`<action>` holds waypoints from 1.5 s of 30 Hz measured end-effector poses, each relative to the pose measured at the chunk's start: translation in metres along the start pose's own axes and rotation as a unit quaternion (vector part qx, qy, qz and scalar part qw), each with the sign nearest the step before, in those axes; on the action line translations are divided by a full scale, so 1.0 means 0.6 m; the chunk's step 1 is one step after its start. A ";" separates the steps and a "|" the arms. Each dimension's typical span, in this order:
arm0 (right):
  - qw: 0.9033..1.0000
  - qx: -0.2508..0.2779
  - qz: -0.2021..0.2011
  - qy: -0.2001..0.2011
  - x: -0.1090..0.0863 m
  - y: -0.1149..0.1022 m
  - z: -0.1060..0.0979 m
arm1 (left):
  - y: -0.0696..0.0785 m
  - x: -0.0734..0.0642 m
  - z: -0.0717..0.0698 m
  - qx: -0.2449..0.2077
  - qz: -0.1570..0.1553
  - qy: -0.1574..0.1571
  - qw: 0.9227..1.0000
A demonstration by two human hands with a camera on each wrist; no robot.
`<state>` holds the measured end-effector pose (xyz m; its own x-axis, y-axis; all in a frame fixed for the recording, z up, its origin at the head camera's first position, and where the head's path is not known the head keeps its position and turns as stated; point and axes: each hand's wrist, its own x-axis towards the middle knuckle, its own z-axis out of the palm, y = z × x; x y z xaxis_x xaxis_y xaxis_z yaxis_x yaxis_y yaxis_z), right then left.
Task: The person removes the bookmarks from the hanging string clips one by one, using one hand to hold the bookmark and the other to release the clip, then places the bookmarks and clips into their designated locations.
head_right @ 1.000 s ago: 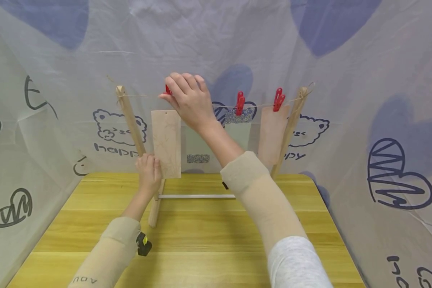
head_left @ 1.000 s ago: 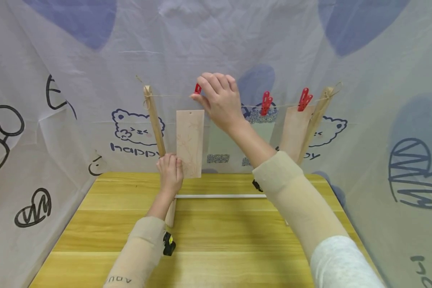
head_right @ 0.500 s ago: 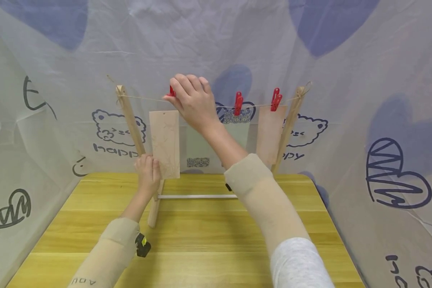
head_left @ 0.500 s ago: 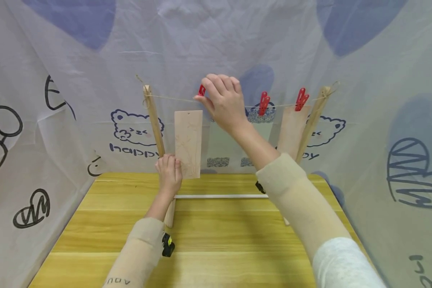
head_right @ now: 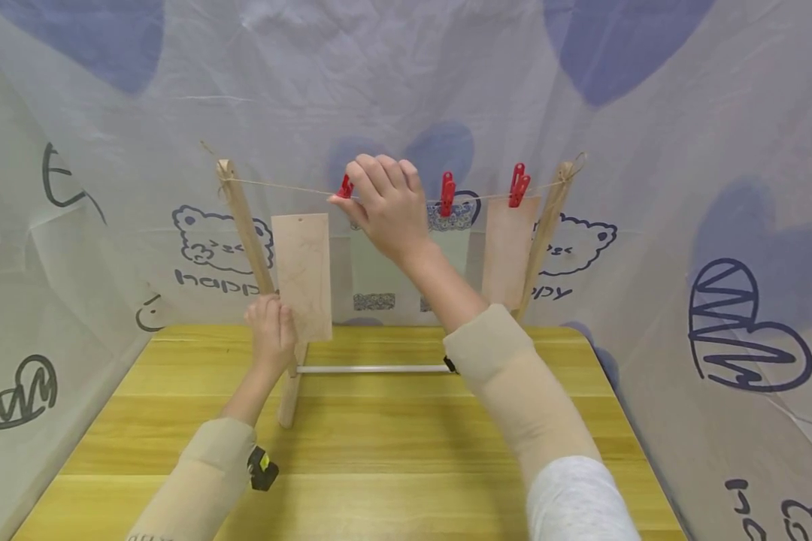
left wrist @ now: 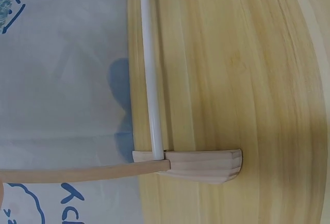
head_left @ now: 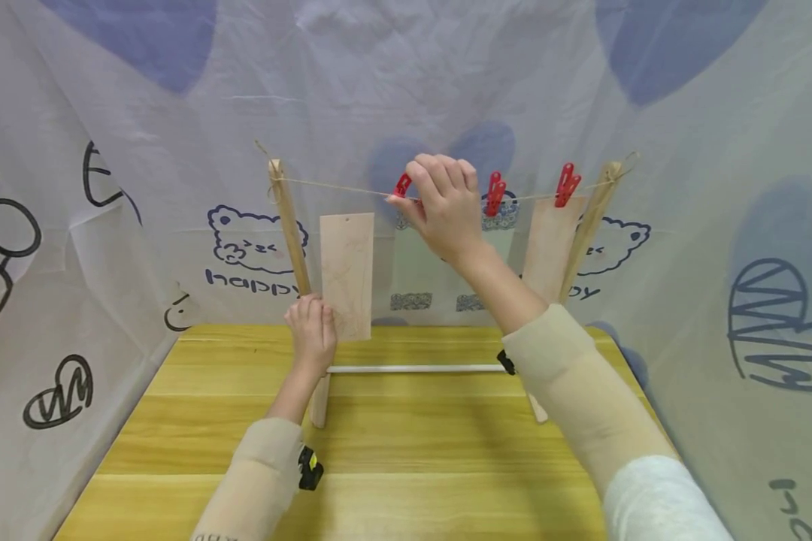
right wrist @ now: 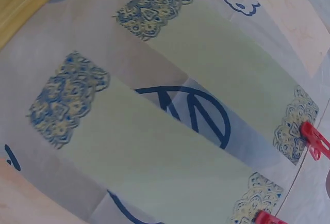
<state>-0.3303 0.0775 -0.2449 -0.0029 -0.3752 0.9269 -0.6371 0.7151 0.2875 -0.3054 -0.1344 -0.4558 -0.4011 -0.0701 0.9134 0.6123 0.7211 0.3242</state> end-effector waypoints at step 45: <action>0.997 0.017 0.071 0.003 -0.218 0.006 -0.079 | -0.035 -0.108 -0.082 0.052 -0.006 0.049 0.997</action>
<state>-0.2955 0.1573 -0.3536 -0.0898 -0.2675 0.9594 -0.6565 0.7402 0.1449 -0.2589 -0.1788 -0.5098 -0.3351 -0.1425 0.9313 0.5327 0.7866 0.3121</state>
